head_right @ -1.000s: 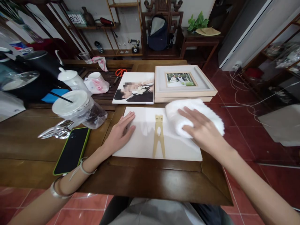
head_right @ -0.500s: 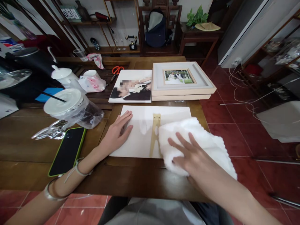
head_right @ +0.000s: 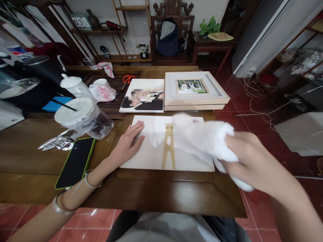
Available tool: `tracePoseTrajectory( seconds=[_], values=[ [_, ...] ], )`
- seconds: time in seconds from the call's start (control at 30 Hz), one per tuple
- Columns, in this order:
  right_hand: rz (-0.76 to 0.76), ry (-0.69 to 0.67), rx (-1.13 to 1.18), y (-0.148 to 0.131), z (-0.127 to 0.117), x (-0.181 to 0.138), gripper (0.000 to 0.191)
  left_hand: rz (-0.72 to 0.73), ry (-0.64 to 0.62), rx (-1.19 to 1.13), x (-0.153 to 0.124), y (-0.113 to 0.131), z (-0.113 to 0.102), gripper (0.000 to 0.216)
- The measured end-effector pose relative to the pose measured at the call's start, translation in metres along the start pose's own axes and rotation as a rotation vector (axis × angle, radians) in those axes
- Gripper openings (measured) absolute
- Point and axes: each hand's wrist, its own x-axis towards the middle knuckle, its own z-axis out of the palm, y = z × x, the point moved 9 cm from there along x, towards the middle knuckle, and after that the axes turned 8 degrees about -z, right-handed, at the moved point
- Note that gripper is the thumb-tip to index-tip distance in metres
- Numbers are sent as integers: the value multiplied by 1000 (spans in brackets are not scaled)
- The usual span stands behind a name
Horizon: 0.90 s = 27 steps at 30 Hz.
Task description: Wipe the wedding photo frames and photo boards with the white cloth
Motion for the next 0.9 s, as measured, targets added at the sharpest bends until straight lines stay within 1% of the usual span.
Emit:
tracePoseTrajectory(
  seconds=[0.07,0.1,0.13,0.17,0.27,0.37,0.43,0.5,0.6,0.77,0.83,0.9],
  values=[
    [-140,77,-99,-21,4,27,20,0,-2,-2,0,0,1,42],
    [-196,71,-142,-31,14,40,21,-1,-2,-2,0,0,1,42],
    [-233,52,-168,-38,26,52,24,-3,-2,-2,0,0,1,41],
    [-254,-3,-169,-42,43,63,28,-5,-4,-1,1,-1,1,41],
    [-337,-116,-57,-49,84,84,36,-11,-14,1,1,-1,2,41],
    [-373,-173,39,-45,105,89,41,-11,-20,6,1,-1,2,40],
    [-366,-190,69,-44,108,85,44,-10,-16,7,1,-1,1,41],
    [-371,-201,102,-50,106,77,46,-10,-10,6,1,-1,1,41],
    [-384,-241,151,-71,102,58,52,-9,-9,5,1,-2,1,41],
    [-364,-333,271,-108,95,19,60,4,7,6,0,-2,1,41],
    [-383,-344,356,-117,88,4,62,4,5,5,0,-2,2,42],
    [-394,-323,452,-119,79,-6,58,4,1,3,0,-1,2,42]
  ],
)
